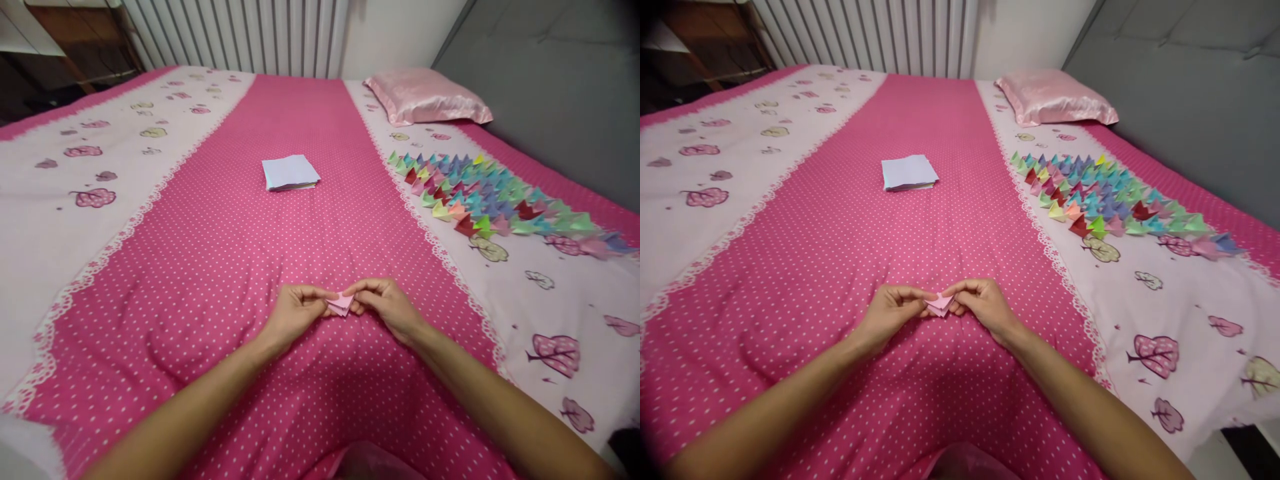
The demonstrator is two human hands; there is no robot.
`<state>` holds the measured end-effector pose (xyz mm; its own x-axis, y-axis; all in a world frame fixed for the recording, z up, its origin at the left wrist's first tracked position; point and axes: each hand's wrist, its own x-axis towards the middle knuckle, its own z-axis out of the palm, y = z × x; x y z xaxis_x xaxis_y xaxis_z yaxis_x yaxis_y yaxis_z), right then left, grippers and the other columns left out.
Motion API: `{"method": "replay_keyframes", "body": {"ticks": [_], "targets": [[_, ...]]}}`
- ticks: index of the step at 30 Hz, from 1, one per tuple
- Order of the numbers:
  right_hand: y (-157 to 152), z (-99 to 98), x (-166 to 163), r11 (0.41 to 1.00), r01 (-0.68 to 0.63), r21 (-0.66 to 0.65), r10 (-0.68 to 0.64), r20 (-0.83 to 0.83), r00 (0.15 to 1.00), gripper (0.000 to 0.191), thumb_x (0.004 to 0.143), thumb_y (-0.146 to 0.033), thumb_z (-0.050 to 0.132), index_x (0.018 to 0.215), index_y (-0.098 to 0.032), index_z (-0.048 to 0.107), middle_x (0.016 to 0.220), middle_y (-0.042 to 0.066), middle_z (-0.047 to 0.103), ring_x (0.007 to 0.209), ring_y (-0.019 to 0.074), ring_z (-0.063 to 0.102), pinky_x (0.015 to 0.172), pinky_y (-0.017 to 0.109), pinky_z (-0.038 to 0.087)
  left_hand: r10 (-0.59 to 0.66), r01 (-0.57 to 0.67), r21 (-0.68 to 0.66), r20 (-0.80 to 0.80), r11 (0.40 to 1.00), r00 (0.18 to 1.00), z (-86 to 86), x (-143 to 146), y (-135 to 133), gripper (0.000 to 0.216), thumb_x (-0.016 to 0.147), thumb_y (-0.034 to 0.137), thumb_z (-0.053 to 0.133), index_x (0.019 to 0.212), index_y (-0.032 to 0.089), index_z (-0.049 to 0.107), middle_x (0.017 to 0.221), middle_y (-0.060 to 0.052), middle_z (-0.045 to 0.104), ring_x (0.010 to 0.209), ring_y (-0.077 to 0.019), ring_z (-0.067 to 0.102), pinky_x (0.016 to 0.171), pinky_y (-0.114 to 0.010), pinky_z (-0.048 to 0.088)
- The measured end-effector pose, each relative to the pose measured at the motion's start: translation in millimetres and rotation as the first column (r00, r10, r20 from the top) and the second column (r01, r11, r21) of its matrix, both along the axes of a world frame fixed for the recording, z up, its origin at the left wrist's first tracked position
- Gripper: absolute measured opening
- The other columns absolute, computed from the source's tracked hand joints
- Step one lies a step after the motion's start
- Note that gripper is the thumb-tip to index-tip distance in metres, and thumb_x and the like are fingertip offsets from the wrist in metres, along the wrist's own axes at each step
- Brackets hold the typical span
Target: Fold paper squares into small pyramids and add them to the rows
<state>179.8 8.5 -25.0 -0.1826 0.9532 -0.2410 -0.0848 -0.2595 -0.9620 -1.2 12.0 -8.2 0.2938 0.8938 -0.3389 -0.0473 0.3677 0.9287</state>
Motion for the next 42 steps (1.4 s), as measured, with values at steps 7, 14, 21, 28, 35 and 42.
{"method": "replay_keyframes", "body": {"ticks": [7, 14, 21, 28, 35, 42], "targets": [[-5.7, -4.1, -4.0, 0.986, -0.003, 0.167, -0.012, 0.092, 0.996, 0.016, 0.066, -0.028, 0.074, 0.069, -0.016, 0.064, 0.064, 0.001, 0.067, 0.058, 0.0119, 0.062, 0.057, 0.023, 0.049, -0.05, 0.096, 0.249, -0.183, 0.964, 0.982, -6.5, -2.0, -7.0, 0.013, 0.07, 0.023, 0.068, 0.078, 0.015, 0.073, 0.074, -0.007, 0.073, 0.063, -0.0145, 0.066, 0.059, -0.025, 0.052], [-9.5, -7.9, -9.9, 0.953, 0.068, 0.295, -0.119, 0.158, 0.98, 0.031, 0.065, -0.028, 0.077, 0.09, -0.02, 0.059, 0.066, -0.002, 0.066, 0.059, 0.0121, 0.062, 0.056, 0.023, 0.05, 0.1, -0.022, 0.388, -0.182, 0.921, 0.978, -16.6, 0.7, -9.8, 0.027, 0.069, 0.032, 0.073, 0.086, 0.014, 0.064, 0.065, -0.001, 0.065, 0.056, -0.0111, 0.059, 0.052, -0.021, 0.047], [-9.3, -9.1, -7.4, 0.926, 0.022, 0.377, -0.091, 0.166, 0.982, 0.013, 0.069, -0.027, 0.074, 0.079, -0.02, 0.07, 0.073, 0.004, 0.072, 0.065, 0.0163, 0.067, 0.062, 0.029, 0.055, 0.034, 0.078, 0.448, -0.238, 0.891, 0.971, -9.7, -2.9, -8.1, 0.017, 0.074, 0.034, 0.069, 0.081, 0.019, 0.074, 0.077, -0.006, 0.072, 0.067, -0.0153, 0.064, 0.062, -0.027, 0.051], [-12.5, -3.3, -10.1, 0.883, -0.045, 0.468, -0.112, 0.301, 0.947, 0.006, 0.07, -0.017, 0.064, 0.075, -0.018, 0.069, 0.072, 0.006, 0.07, 0.066, 0.017, 0.064, 0.06, 0.029, 0.053, 0.077, 0.1, 0.565, -0.281, 0.819, 0.957, -12.6, -0.9, -13.8, 0.013, 0.076, 0.029, 0.067, 0.078, 0.018, 0.074, 0.071, -0.007, 0.072, 0.061, -0.0147, 0.063, 0.056, -0.026, 0.049], [-10.5, -1.6, -10.5, 0.894, -0.048, 0.446, -0.093, 0.289, 0.953, 0.007, 0.067, -0.013, 0.061, 0.069, -0.017, 0.066, 0.071, 0.004, 0.066, 0.062, 0.0141, 0.059, 0.054, 0.025, 0.047, 0.095, 0.077, 0.578, -0.263, 0.813, 0.96, -13.8, 0.2, -14.7, 0.012, 0.077, 0.027, 0.066, 0.08, 0.019, 0.074, 0.072, -0.007, 0.072, 0.062, -0.0153, 0.063, 0.057, -0.027, 0.05], [-7.6, -4.9, -5.2, 0.926, 0.008, 0.376, -0.101, 0.227, 0.969, 0.006, 0.067, -0.017, 0.064, 0.07, -0.017, 0.068, 0.068, 0.003, 0.066, 0.06, 0.0131, 0.059, 0.054, 0.025, 0.049, 0.121, 0.047, 0.583, -0.246, 0.811, 0.962, -11.4, -2.5, -13.9, 0.011, 0.077, 0.029, 0.067, 0.08, 0.02, 0.074, 0.073, -0.006, 0.072, 0.063, -0.0144, 0.064, 0.058, -0.026, 0.051]]}}
